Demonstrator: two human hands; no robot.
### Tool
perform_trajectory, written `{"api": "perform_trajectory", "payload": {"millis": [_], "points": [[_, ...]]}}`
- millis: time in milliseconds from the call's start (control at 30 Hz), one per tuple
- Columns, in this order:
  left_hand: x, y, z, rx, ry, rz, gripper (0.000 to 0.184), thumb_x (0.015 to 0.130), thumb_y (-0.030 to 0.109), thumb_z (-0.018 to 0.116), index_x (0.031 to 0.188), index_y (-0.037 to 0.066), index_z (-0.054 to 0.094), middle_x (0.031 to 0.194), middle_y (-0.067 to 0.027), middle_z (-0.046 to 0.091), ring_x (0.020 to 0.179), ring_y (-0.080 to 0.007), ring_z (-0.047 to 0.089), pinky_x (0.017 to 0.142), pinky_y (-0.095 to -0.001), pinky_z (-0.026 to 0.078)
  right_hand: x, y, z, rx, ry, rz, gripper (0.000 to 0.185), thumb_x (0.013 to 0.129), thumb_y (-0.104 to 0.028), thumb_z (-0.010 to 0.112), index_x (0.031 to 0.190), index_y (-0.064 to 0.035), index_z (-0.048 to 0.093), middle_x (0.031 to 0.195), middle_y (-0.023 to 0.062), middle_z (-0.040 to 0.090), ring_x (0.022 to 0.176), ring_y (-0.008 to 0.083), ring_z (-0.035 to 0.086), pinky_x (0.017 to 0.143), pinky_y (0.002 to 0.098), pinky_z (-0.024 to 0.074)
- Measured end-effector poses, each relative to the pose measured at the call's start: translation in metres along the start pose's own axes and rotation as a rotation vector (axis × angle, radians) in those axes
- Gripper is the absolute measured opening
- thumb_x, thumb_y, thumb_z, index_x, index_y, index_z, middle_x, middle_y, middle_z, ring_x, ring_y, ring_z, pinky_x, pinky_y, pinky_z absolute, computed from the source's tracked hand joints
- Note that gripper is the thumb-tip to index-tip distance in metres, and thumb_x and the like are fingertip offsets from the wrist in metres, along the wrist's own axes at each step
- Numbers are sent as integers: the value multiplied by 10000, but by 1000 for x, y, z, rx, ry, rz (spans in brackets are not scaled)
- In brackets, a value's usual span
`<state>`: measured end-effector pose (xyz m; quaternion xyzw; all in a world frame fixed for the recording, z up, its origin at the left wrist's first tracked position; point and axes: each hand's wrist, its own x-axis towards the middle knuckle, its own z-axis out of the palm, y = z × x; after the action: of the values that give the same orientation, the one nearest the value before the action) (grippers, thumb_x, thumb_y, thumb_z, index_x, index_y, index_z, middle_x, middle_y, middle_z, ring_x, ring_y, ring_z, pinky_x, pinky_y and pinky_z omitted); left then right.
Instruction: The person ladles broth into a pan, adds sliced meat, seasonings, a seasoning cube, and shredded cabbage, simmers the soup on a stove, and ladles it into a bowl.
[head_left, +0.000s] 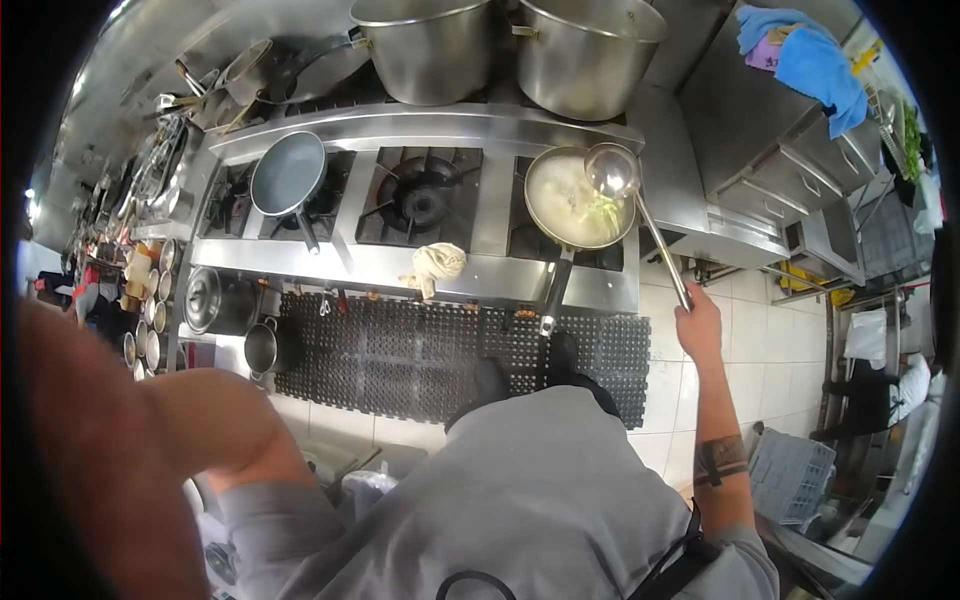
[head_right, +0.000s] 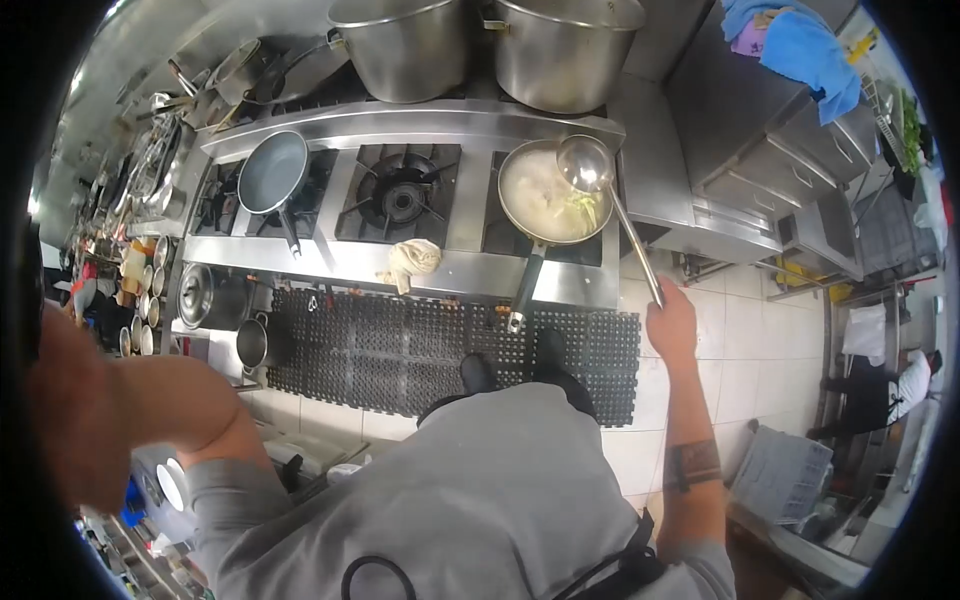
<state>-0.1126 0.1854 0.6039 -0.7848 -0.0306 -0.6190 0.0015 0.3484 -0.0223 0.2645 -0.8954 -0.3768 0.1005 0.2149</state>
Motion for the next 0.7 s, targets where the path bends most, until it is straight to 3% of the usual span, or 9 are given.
{"api": "perform_trajectory", "payload": {"millis": [100, 200, 267, 367, 467, 567, 633, 667, 700], "points": [[-43, -24, 35, 15, -145, -347, 306, 793, 108, 660, 1006, -104, 712, 996, -191, 680, 981, -301, 625, 912, -391, 464, 12, 8, 30, -36, 85, -82, 480, 860, -35, 613, 1338, -84, 628, 1184, 251, 682, 1085, 454, 650, 921, 514, 526], [-127, -71, 61, -204, -717, -623, 252, 811, 60, 800, 1054, 21, 746, 1043, -140, 724, 935, -296, 663, 857, -383, 506, 22, -8, 35, -111, 87, -51, 497, 863, -32, 622, 1355, -100, 615, 1171, 244, 673, 1066, 452, 652, 912, 523, 525], [-213, -82, 94, -368, -1058, -1036, 293, 861, 190, 792, 1103, 30, 748, 1064, -154, 727, 975, -310, 687, 882, -423, 536, 36, 1, 44, -157, 63, -69, 528, 873, -47, 642, 1393, -122, 589, 1180, 230, 659, 1076, 446, 651, 909, 520, 529], [-375, -93, 142, -301, -1537, -1151, 408, 873, 361, 763, 1122, 40, 741, 1104, -175, 735, 1043, -367, 690, 927, -436, 542, 58, 2, 54, -212, 95, -95, 532, 882, -54, 643, 1404, -139, 581, 1198, 220, 647, 1074, 445, 647, 897, 516, 532], [-522, -83, 187, -266, -1537, -1259, 470, 853, 362, 776, 1186, 38, 710, 1136, -194, 736, 1100, -400, 675, 957, -438, 534, 80, 10, 63, -232, 61, -97, 538, 891, -64, 648, 1415, -153, 572, 1226, 214, 637, 1090, 442, 645, 900, 511, 534], [-599, -70, 221, -70, -1375, -1615, 556, 840, 373, 787, 1248, 15, 666, 1209, -210, 716, 1153, -413, 659, 980, -447, 525, 93, 26, 78, -268, 53, -131, 498, 889, -52, 641, 1379, -133, 599, 1178, 225, 655, 1076, 452, 644, 907, 514, 533], [-647, -71, 240, 34, -996, -1822, 624, 827, 373, 797, 1286, -15, 631, 1278, -236, 682, 1201, -425, 632, 1006, -446, 511, 96, 43, 86, -208, 82, -345, 482, 879, -38, 668, 1355, -114, 646, 1001, 193, 697, 876, 378, 706, 781, 467, 563], [-667, -72, 247, 23, -990, -1843, 624, 827, 373, 797, 1286, -15, 631, 1278, -236, 682, 1201, -425, 632, 1006, -446, 511, 93, 49, 87, -222, 67, -353, 482, 879, -38, 668, 1355, -114, 646, 1001, 193, 697, 876, 378, 706, 781, 467, 563], [-683, -75, 253, -84, -788, -1792, 607, 831, 358, 788, 1296, 0, 632, 1300, -234, 670, 1210, -425, 624, 1013, -445, 506, 87, 46, 88, -96, -103, -132, 488, 880, -33, 667, 1366, -51, 636, 953, 175, 698, 859, 341, 711, 762, 447, 562]]}}
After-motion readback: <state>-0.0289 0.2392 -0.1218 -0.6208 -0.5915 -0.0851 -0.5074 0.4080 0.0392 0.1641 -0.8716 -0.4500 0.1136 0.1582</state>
